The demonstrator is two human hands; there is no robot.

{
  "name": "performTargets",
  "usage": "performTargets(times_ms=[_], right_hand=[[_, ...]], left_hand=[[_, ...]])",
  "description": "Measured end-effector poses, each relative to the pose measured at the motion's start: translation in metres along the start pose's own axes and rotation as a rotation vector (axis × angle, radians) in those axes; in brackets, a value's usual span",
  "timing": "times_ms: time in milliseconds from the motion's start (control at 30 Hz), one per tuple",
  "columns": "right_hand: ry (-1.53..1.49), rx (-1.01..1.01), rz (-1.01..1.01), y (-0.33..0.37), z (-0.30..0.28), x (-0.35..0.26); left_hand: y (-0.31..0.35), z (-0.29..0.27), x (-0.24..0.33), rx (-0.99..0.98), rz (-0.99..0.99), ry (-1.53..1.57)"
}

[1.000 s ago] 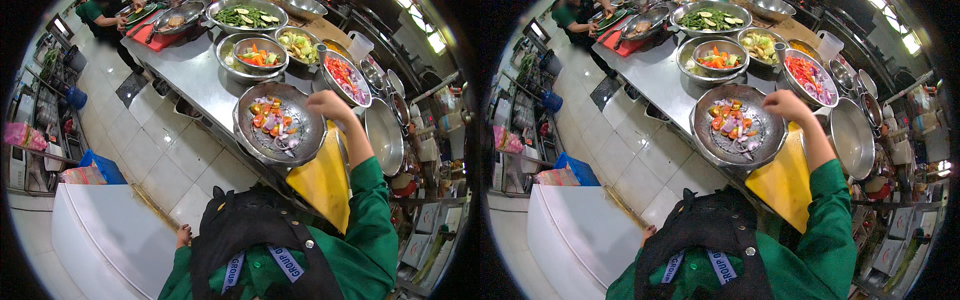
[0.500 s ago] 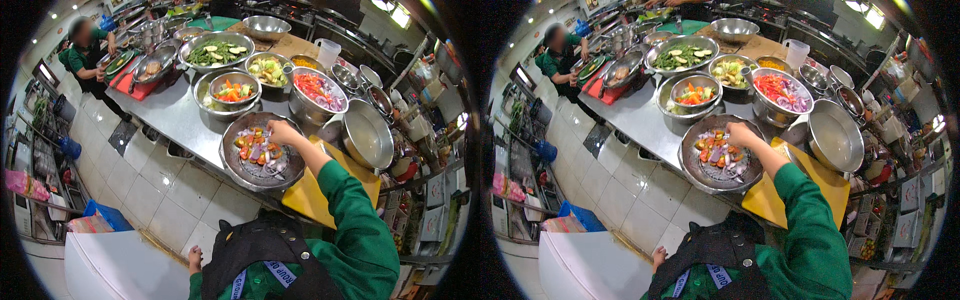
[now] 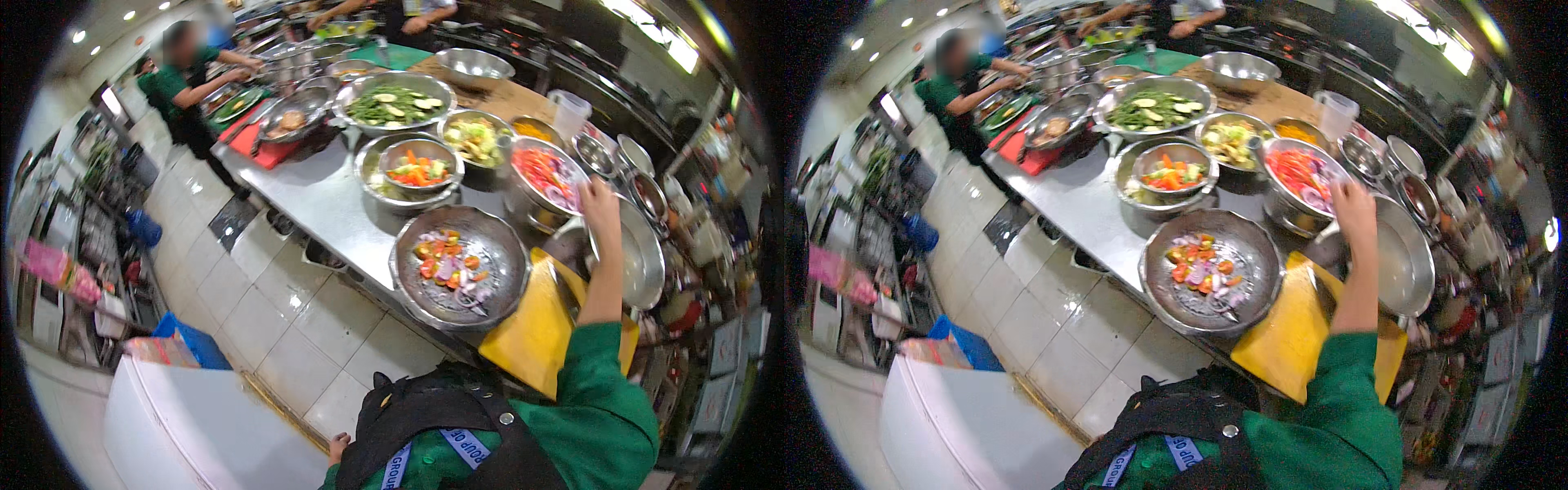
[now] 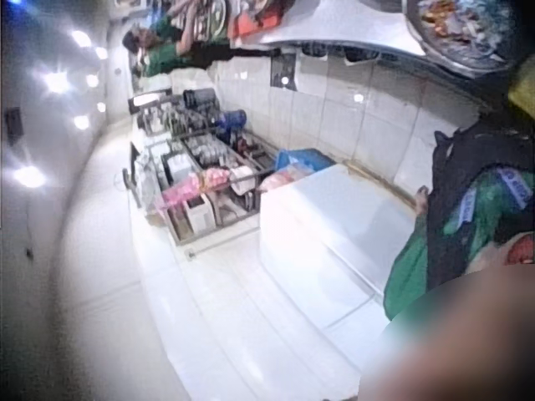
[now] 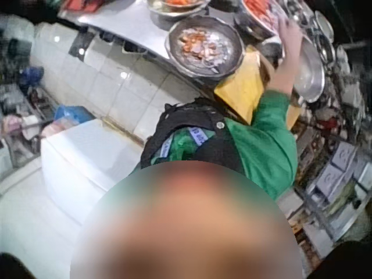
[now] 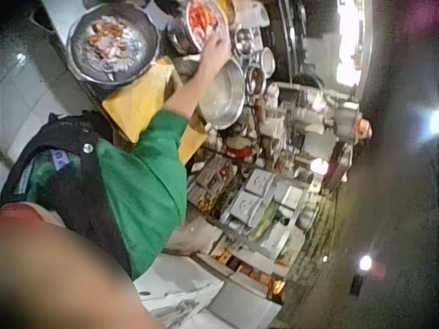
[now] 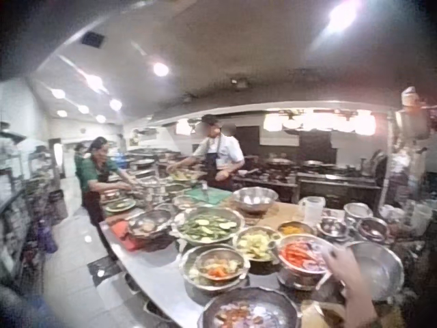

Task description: The person retrieves a metal bowl and a knife, then slices a tomato on a yellow cutting board. The sliced tomato pieces are transferred into the bowl, and sliced onions are added from a nearby container. The bowl is handed to a coworker who is plating food.

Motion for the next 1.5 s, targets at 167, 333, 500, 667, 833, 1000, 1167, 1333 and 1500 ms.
performTargets(times_ms=[167,333,500,667,833,1000,1167,1333,1500], right_hand=[[-0.312,-0.825,0.424,0.126,0.080,0.009],[-0.926,-0.768,0.514,0.173,0.127,-0.005],[-1.050,-0.668,0.405,0.166,0.117,0.000],[-0.880,-0.481,0.221,0.155,0.051,-0.009],[-0.841,-0.384,0.148,0.152,-0.001,-0.053],[-0.879,-0.392,0.090,0.110,-0.003,-0.100],[-1.037,-0.311,-0.001,0.029,0.038,-0.152],[-1.102,-0.234,0.179,-0.070,0.095,-0.211],[-1.084,-0.076,0.306,-0.210,0.170,-0.272]], left_hand=[[0.015,0.006,0.018,0.081,-0.088,0.096],[0.017,-0.016,0.036,0.083,-0.158,0.123],[0.002,-0.054,0.036,0.139,-0.140,0.162],[-0.023,-0.090,0.040,0.093,-0.153,0.228],[-0.056,-0.128,0.058,0.088,-0.202,0.001],[-0.105,-0.128,0.116,0.061,-0.074,0.009],[-0.134,-0.090,0.182,-0.039,0.006,0.177],[-0.154,-0.100,0.246,-0.143,-0.189,0.268],[-0.222,-0.166,0.358,0.133,-0.029,0.089]])
Point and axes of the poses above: each hand's wrist, its own y-axis away from the middle knuckle, its own z-axis out of the palm, x = y × z, the point moved 3 cm from there along -y, towards the middle knuckle, and after that the axes turned 6 degrees about y, right-handed, at the moved point
